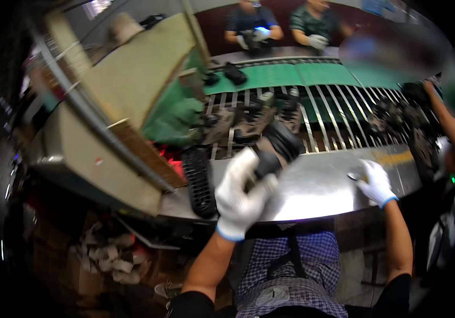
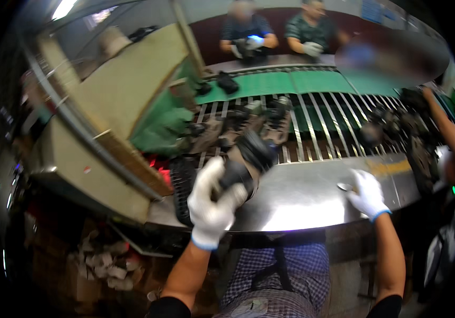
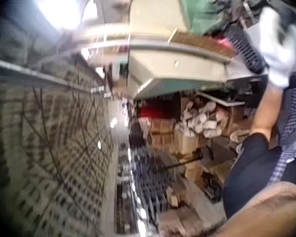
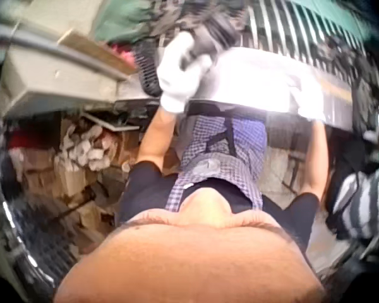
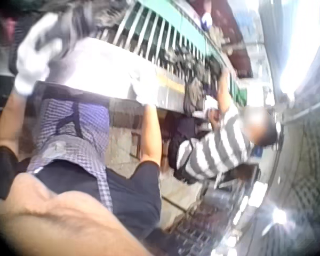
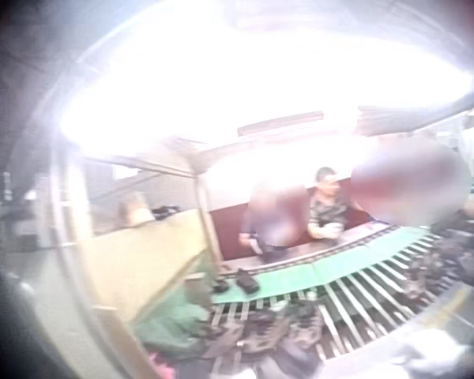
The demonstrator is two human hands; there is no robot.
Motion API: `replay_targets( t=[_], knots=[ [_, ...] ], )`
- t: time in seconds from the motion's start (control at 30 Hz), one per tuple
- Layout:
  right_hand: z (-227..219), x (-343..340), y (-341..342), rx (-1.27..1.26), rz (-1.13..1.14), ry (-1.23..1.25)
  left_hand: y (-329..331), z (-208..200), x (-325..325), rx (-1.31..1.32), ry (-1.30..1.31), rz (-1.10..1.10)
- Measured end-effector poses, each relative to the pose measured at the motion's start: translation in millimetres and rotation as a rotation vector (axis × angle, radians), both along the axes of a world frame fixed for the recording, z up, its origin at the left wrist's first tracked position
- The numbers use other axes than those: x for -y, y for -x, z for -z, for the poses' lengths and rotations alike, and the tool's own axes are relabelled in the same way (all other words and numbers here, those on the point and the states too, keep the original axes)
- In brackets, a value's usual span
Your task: The person cleans the soles and sides of shoes using a tool and their gloved hands, then places the finished shoes onto a conveyor belt.
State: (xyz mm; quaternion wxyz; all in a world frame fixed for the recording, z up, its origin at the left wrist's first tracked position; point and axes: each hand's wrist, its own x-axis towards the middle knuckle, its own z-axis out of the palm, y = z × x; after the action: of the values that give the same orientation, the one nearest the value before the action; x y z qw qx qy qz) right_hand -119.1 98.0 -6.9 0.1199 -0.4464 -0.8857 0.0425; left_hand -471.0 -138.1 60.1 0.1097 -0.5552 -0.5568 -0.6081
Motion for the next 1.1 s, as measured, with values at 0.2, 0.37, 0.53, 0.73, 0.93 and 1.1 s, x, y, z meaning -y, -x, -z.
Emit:
replay_targets(
  t=[0.2, 0.37, 0.53, 0.73, 0.93, 1.1],
  knots=[
    [94, -34, -91, 0.167, 0.285, -0.265, 110, 6, -24, 1.151, -0.252, 0.064],
    [63, -31, -25, 0.221, 0.275, -0.126, 34, 102, -17, 1.415, -0.299, -0.086],
    [6, 27, 18, -0.627, 0.162, 0.464, -48, 126, 42, 0.705, 0.6, -0.21],
    [-90, 100, 33, -0.043, -0.302, 0.178, -65, 92, 3, -0.235, 0.435, -0.196],
    [-94, 81, 59, 0.223, -0.199, 0.098, -30, 24, -83, -0.45, 0.853, 0.29],
    [-85, 51, 84, 0.082, -0.155, 0.585, -26, 24, -107, -0.453, 1.081, 0.407]
  ],
)
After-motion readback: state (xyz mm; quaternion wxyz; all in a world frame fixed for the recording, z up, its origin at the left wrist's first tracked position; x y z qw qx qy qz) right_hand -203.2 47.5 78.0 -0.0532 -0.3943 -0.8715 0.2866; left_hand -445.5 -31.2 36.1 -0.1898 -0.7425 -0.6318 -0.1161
